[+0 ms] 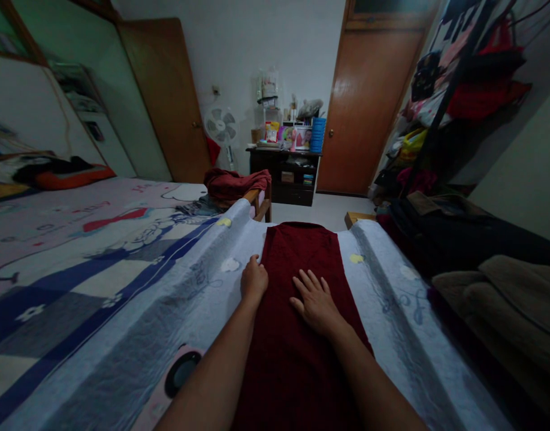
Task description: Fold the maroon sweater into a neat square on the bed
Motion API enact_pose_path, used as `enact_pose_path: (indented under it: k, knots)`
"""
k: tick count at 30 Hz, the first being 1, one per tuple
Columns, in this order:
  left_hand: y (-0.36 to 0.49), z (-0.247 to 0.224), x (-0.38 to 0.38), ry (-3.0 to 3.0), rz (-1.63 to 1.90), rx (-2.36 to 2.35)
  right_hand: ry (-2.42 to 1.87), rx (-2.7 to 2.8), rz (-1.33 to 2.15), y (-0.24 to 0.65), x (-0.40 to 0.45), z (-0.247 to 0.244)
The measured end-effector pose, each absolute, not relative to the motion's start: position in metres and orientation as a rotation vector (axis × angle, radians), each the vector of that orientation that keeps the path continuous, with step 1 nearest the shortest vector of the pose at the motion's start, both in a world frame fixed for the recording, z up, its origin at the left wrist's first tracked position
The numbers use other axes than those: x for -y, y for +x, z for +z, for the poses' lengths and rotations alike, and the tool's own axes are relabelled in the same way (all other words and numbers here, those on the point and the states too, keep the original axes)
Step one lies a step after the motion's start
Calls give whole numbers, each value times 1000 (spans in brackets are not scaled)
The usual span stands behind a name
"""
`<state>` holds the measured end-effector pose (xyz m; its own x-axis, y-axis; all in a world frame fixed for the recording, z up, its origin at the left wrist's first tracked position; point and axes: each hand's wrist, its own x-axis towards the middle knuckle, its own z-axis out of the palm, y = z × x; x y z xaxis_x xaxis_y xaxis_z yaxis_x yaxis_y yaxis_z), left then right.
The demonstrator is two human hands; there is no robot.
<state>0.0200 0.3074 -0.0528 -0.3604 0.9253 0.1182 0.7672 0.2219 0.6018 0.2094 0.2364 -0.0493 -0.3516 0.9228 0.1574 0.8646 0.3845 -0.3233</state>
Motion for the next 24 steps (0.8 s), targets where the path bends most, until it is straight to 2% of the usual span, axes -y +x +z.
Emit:
enact_pose_path:
  k: [11,16,20,24]
  knots:
    - [18,-41,-331,1624,656,-2271,-1562,2334,192,212,-235,-40]
    - [24,-47,-327,1941,698,-2432,-1638,2385,267,212,-235,-41]
    - [37,-44,-338,2371,824,-2137,-1668,2402,278,211,-235,-40]
    - [49,-50,-356,2558,561,-1891,-1680,2409,295,211,-234,-38]
